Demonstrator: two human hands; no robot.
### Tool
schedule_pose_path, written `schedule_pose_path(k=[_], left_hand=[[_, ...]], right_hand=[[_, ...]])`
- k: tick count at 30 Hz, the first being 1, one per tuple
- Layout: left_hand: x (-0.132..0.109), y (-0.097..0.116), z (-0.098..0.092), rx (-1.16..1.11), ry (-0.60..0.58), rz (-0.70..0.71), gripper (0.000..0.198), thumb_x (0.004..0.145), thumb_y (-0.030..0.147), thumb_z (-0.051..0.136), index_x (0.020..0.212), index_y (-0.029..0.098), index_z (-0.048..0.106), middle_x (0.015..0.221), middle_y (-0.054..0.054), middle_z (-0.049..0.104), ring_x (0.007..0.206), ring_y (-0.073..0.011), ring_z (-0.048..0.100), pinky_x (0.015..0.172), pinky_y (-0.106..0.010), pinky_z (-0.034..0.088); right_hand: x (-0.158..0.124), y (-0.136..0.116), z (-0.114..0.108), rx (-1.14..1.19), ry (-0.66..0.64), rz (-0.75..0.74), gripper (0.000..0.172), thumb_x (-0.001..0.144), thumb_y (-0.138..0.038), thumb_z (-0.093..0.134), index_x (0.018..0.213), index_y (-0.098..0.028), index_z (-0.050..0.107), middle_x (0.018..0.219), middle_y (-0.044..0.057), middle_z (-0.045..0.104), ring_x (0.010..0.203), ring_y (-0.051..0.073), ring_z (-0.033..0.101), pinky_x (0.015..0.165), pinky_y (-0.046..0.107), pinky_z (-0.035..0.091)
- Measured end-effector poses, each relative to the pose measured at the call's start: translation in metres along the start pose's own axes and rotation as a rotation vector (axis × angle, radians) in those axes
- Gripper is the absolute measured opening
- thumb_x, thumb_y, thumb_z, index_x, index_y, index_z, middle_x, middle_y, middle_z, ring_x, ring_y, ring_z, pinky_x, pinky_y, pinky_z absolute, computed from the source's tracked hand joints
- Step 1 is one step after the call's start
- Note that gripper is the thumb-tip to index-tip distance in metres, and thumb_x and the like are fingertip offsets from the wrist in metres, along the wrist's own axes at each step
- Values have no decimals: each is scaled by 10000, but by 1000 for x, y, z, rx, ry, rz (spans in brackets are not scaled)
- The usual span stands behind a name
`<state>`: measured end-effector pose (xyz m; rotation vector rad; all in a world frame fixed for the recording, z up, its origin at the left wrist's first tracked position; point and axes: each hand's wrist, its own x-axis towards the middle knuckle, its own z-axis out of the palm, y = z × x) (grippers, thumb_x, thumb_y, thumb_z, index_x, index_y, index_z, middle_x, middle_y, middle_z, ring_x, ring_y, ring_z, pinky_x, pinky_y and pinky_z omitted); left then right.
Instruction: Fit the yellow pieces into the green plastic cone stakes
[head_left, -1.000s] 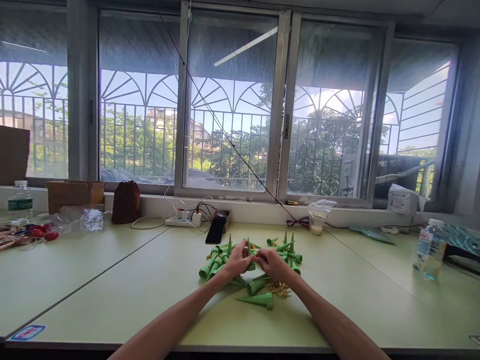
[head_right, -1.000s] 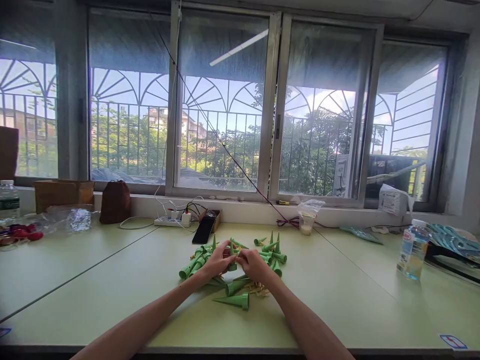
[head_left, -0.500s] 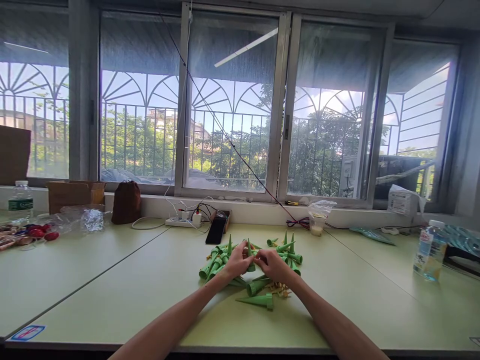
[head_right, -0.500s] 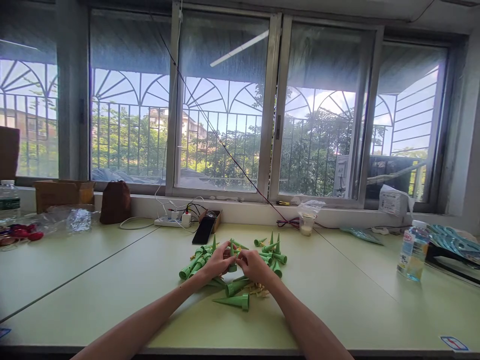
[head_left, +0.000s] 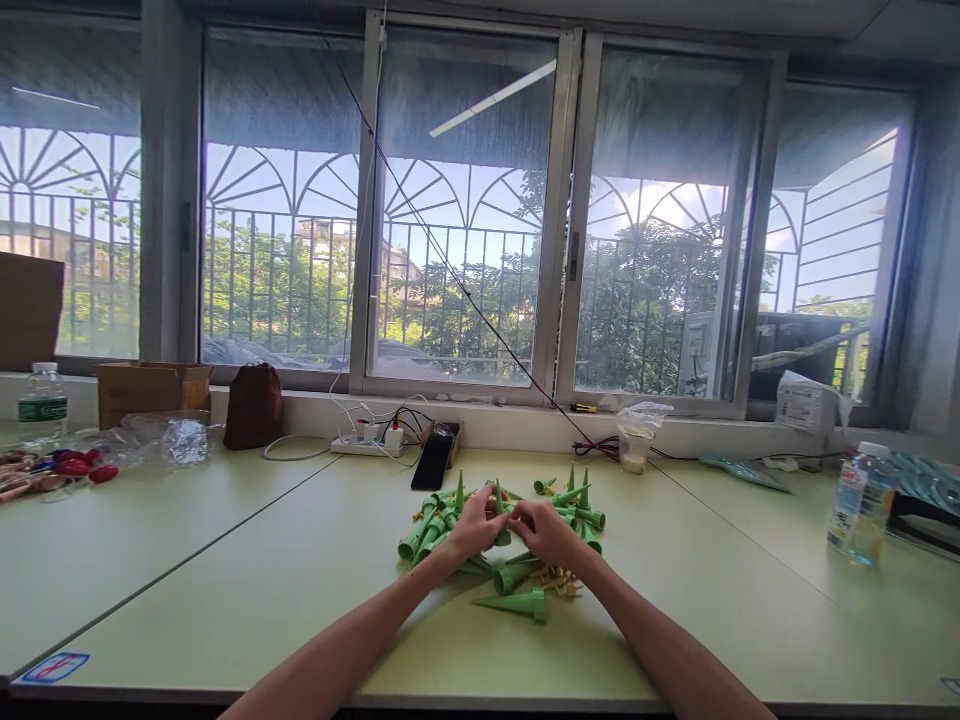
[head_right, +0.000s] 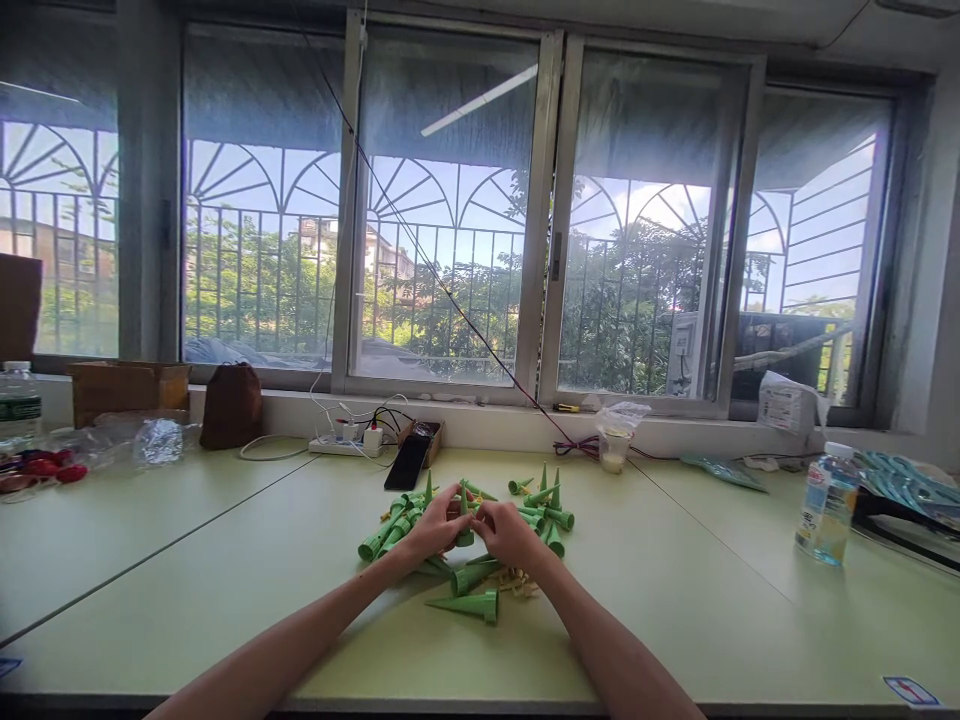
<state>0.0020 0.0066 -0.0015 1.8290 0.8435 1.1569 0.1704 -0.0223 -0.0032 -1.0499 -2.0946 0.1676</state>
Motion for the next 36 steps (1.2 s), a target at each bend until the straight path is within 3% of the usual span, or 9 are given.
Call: schedule_pose_path(k=[11,20,36], left_hand=[[-1,2,2,40,25,16,225,697,239,631,881,181,515,599,54,529,494,-81,493,465,-178,368],[-2,6,3,65,18,16,194,704,198,593,869,181,494,589,69,517,415,-41,397,415,-160,293],[0,4,3,65,10,23,202,697,210,595,864,183,484,580,62,523,435,-51,410,429,-164,290]], right_hand=[[-1,-4,-1,26,-3,15,174,862,-205,548,709,-144,605,564,-16,526,534,105,435,518,211,286],[0,-3,-1,27,1,3,186,866,-213,538,708,-145,610,580,-11,543,536,101,421,522,212,288],[0,1,1,-9,12,-13,192,880,-224,542,726,-143,624,629,11,601,569,114,468,548,220,320]])
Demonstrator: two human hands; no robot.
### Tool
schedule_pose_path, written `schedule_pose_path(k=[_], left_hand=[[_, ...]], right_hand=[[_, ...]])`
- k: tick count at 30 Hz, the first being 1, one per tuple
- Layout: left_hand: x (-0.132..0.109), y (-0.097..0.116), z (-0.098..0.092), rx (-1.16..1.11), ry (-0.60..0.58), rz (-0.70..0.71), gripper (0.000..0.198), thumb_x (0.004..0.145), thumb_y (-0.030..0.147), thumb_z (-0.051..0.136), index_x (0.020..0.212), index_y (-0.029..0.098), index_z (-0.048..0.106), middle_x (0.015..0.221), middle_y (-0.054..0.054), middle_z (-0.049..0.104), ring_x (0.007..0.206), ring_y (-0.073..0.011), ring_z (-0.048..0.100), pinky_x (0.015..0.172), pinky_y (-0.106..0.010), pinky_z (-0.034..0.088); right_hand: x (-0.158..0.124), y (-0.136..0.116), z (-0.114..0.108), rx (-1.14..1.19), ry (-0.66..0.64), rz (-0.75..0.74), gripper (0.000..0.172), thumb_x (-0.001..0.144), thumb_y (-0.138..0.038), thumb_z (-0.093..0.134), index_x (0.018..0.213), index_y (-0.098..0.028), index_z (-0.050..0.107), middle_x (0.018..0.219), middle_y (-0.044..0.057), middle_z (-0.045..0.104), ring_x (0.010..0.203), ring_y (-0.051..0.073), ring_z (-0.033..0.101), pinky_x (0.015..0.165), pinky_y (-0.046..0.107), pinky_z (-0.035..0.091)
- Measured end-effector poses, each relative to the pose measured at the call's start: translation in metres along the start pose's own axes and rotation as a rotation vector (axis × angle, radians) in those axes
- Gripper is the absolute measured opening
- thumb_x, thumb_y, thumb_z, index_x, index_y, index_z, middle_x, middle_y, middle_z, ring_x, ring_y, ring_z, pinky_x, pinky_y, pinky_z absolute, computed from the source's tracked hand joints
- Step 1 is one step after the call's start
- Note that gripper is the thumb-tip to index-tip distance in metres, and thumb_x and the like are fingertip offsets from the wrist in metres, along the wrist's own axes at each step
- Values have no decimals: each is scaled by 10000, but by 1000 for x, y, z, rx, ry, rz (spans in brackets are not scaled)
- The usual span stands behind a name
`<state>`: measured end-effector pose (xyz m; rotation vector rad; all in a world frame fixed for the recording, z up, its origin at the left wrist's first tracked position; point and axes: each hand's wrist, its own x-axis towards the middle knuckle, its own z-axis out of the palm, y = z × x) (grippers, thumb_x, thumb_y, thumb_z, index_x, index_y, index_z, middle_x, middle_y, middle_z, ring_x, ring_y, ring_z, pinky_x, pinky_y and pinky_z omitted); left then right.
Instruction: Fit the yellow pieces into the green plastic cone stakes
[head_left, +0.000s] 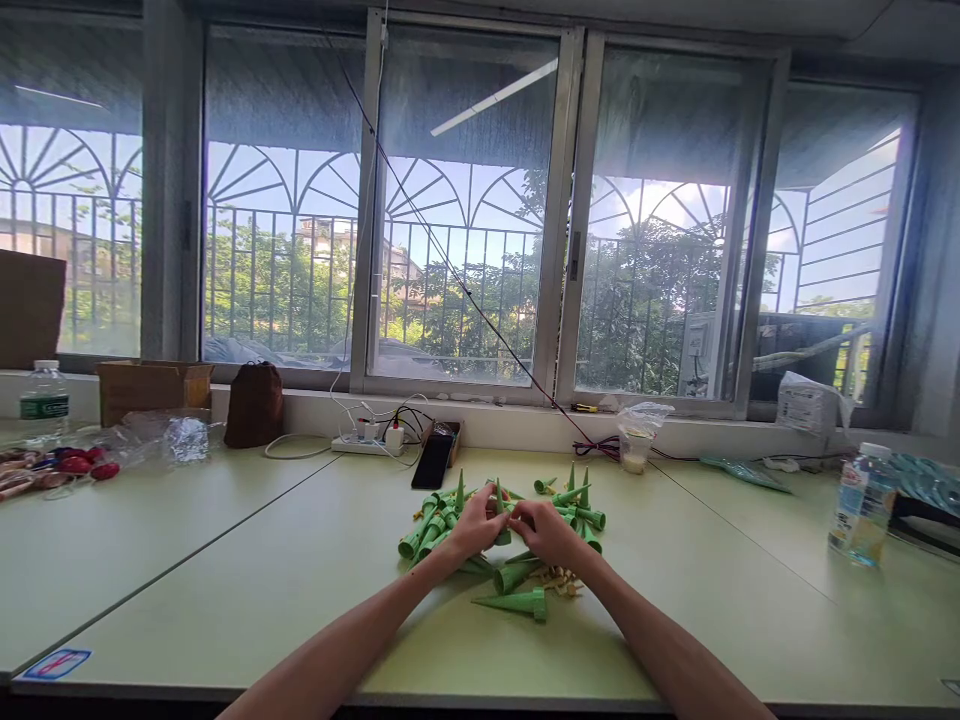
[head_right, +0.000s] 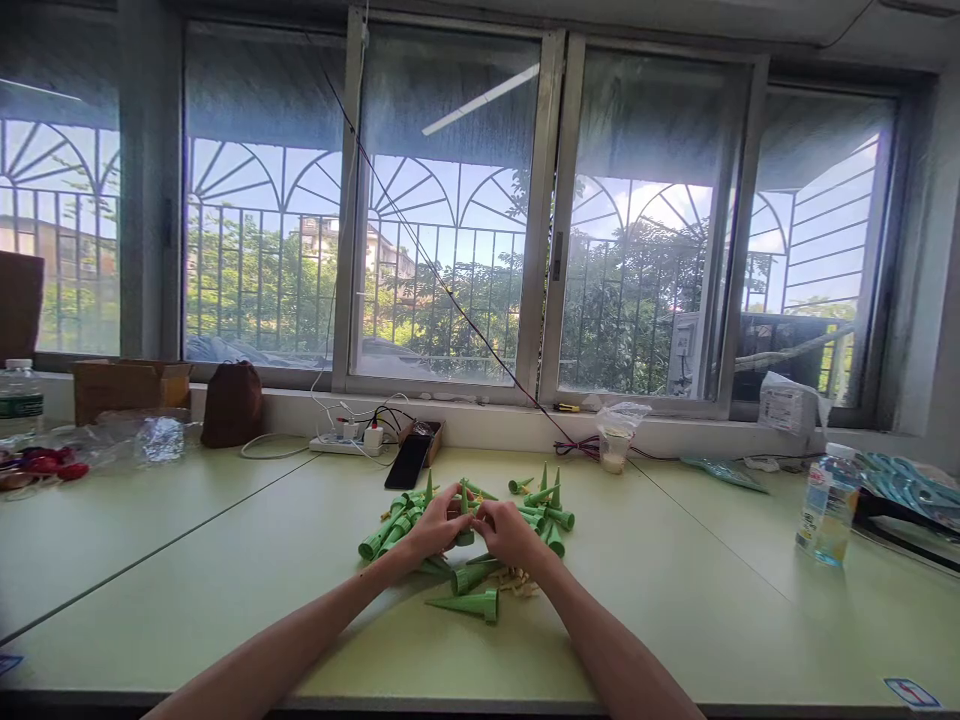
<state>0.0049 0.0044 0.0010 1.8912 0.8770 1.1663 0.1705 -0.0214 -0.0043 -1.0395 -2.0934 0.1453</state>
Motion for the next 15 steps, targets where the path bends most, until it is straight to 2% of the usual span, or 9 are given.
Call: schedule_pose_path(k=[6,11,15], left_hand=[[2,-3,-1,-5,6,24,229,671,222,626,863,180,507,622,39,550,527,-83,487,479,-177,337],[2,-2,-1,0,3,29,232,669,209,631,858,176,501,583,52,516,509,-80,475,468,-173,323],[0,0,-1,-8,-13,1,226,694,221,617,874,185,486,546,78,483,427,-55,405,427,-163,290]], right_hand=[[-1,0,0,11,-3,5,189,885,-233,543,746,-143,634,645,11,611,574,114,472,559,218,335],[-1,-3,-2,13,-3,6,170,869,-202,548,733,-140,629,622,3,591,566,109,453,554,214,325],[-1,-5,-3,9,-2,4,184,874,-207,542,720,-141,618,605,-2,573,555,106,438,541,214,310]])
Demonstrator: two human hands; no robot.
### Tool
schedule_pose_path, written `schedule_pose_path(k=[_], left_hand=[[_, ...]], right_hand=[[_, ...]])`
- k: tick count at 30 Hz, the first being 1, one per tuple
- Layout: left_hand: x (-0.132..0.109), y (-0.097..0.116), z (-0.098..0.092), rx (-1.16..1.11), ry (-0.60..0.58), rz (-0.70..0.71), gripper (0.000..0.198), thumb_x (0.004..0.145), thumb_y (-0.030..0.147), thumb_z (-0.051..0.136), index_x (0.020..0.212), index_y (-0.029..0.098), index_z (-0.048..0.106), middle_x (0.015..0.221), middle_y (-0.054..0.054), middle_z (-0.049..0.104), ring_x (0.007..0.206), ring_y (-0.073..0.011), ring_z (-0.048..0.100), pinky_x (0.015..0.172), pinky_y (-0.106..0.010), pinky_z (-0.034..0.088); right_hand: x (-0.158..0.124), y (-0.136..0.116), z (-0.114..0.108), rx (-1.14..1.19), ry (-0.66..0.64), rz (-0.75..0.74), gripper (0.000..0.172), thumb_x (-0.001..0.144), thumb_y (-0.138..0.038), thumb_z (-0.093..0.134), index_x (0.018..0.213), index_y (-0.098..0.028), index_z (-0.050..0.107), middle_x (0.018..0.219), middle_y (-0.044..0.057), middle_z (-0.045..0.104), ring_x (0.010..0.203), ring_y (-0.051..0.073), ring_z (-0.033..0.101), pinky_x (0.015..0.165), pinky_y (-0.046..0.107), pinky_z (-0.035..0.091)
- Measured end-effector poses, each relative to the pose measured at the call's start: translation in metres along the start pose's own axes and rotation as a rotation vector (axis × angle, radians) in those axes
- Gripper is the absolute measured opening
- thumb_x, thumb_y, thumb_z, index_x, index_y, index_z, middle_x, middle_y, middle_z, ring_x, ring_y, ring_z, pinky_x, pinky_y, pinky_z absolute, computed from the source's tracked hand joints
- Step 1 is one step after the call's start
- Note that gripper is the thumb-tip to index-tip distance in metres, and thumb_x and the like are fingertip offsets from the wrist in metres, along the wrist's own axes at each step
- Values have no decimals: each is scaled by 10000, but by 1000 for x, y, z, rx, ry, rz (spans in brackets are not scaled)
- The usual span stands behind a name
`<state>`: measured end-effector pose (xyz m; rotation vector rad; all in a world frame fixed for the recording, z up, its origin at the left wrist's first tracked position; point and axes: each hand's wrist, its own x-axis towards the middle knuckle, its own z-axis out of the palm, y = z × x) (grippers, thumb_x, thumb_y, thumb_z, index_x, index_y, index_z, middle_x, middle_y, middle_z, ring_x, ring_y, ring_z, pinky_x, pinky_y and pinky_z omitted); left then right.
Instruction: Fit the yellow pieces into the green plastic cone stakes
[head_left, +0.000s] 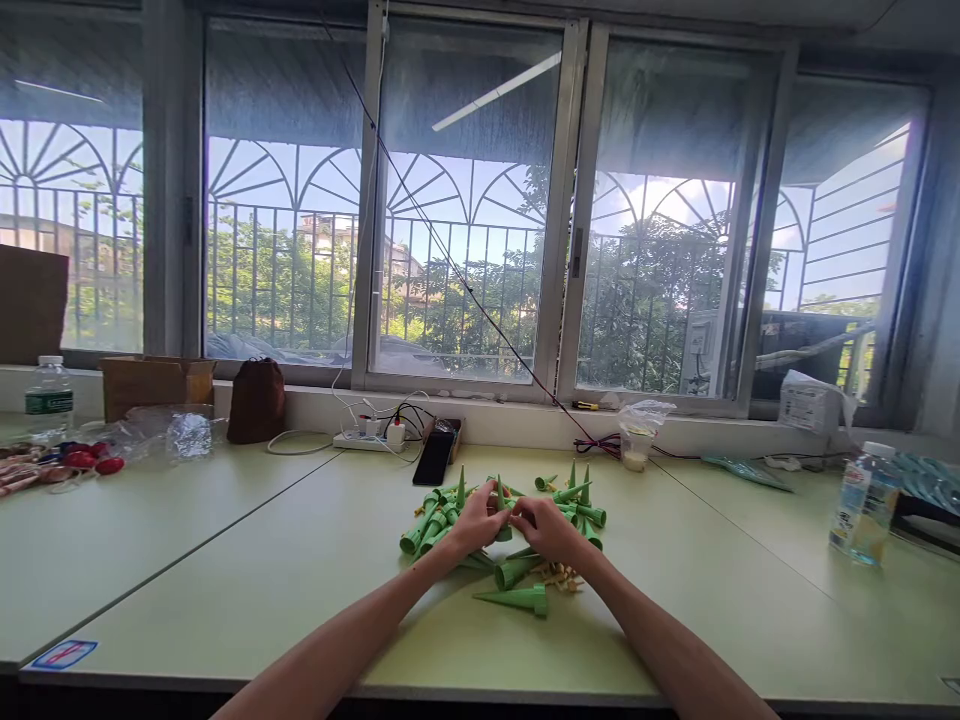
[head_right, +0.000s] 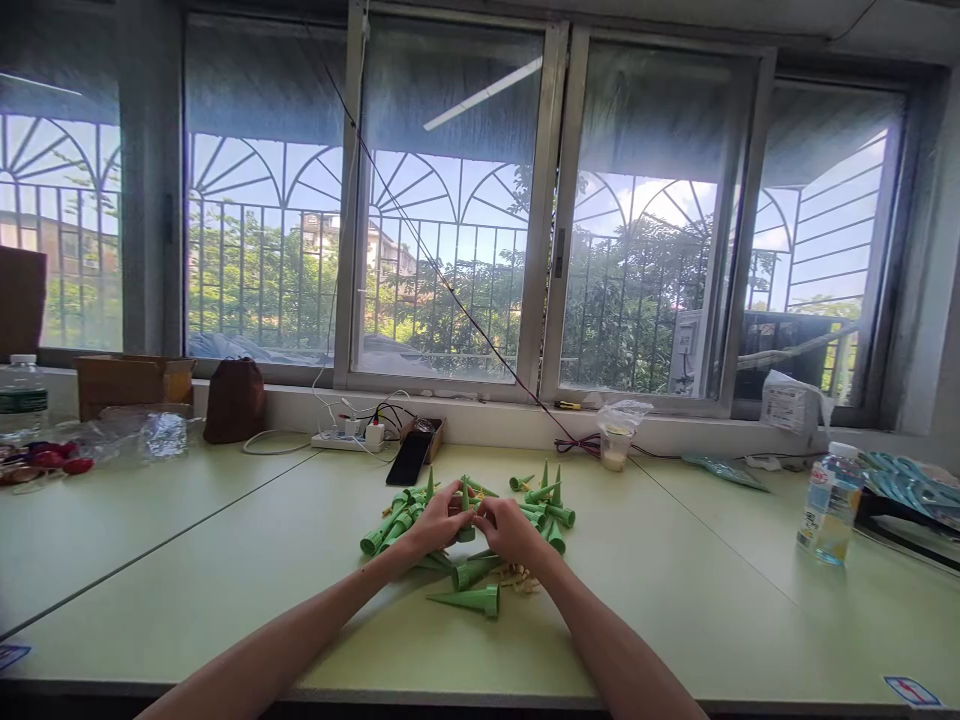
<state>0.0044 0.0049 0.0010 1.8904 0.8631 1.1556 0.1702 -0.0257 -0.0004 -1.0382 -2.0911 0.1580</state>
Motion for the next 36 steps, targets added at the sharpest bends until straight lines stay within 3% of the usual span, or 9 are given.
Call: schedule_pose_path(k=[17,29,36], left_hand=[[0,-2,1,-12,2,-17,246,708,244,629,899,179,488,574,71,513,393,-36,387,368,-141,254],[3,-4,1,6,17,24,232,683,186,622,888,161,516,631,28,580,523,-84,513,461,-169,340],[2,-5,1,17,18,40,217,696,182,611,891,169,515,581,51,536,509,-84,494,463,-172,325]], right_hand=[[0,3,1,14,-5,-1,182,871,-206,541,714,-146,610,594,-9,556,551,106,427,541,217,302],[0,5,3,-12,0,-20,186,865,-214,543,693,-149,569,572,-27,504,530,94,397,527,218,274],[-1,4,1,-13,-7,-22,158,846,-199,553,696,-150,556,570,-33,482,529,93,390,520,217,259]])
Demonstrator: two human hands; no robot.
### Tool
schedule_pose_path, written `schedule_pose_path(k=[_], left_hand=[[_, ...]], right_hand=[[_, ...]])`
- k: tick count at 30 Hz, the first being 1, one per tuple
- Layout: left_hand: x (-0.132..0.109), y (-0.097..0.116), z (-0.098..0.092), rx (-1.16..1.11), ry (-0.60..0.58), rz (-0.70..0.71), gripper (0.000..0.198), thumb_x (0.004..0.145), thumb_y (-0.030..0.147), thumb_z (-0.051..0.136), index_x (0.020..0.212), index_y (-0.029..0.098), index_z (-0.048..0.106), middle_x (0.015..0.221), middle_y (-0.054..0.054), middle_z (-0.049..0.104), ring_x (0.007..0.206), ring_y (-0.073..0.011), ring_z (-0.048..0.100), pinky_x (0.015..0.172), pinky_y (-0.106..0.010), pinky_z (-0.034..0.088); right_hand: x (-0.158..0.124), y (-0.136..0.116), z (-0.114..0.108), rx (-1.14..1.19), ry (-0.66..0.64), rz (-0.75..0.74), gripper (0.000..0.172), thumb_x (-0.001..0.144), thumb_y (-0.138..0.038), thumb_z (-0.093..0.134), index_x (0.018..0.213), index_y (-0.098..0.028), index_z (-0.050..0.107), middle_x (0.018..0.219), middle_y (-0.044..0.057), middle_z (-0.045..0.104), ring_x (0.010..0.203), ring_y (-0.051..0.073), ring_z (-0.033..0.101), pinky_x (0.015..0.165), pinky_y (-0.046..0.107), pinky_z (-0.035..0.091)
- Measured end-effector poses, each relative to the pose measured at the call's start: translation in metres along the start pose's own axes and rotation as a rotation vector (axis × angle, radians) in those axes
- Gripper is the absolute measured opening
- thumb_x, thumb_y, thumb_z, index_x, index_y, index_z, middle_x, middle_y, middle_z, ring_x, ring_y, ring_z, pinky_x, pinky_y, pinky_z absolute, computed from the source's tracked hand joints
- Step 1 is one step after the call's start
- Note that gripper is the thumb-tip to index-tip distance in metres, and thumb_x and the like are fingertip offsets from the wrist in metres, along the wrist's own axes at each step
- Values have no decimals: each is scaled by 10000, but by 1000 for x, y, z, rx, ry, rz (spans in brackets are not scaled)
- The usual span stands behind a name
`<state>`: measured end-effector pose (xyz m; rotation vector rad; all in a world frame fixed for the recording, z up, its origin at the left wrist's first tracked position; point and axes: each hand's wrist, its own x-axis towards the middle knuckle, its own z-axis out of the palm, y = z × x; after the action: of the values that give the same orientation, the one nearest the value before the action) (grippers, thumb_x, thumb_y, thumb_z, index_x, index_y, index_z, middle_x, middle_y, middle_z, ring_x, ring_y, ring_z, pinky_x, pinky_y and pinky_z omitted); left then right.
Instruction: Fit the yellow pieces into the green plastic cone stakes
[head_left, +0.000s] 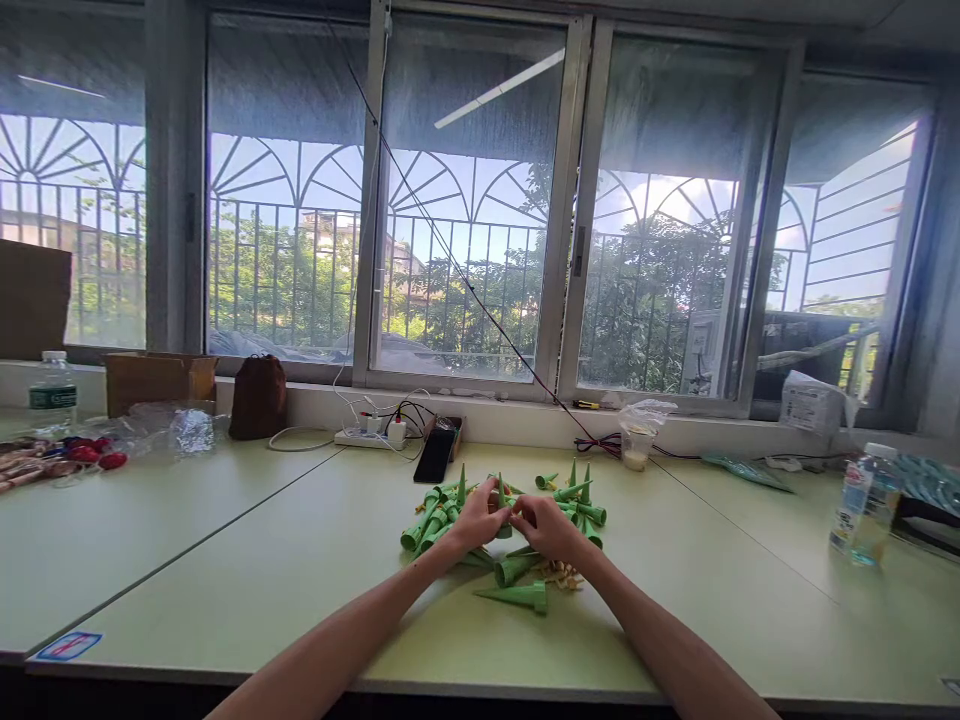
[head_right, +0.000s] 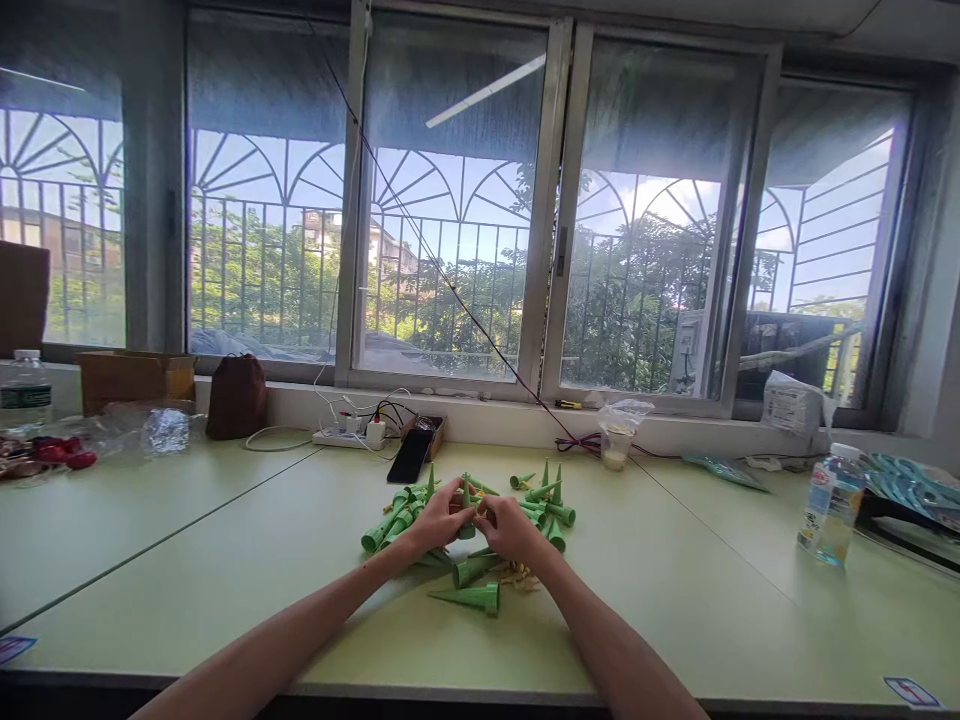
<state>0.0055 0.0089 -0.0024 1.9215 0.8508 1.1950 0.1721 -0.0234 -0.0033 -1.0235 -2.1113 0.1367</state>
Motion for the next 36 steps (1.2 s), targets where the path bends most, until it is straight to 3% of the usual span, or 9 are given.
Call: schedule_pose_path(k=[10,24,36], left_hand=[[1,0,0,-18,11,21,256,681,229,690,880,165,542,676,10,600,632,-128,590,565,-213,439],[-4,9,0,86,-5,51,185,721,157,592,889,170,516,632,35,561,571,-100,533,508,-186,361],[-3,6,0,98,-24,109,191,704,151,569,880,178,499,664,18,597,610,-118,572,523,-195,389]], right_hand=[[0,-1,0,-1,-4,15,156,850,-204,550,703,-153,565,579,-27,500,540,99,405,527,218,265],[-1,1,0,26,-6,5,122,833,-192,550,716,-158,557,581,-34,486,540,99,400,524,216,268],[0,5,2,30,-3,13,125,808,-160,578,688,-158,543,582,-35,499,548,97,403,536,213,277]])
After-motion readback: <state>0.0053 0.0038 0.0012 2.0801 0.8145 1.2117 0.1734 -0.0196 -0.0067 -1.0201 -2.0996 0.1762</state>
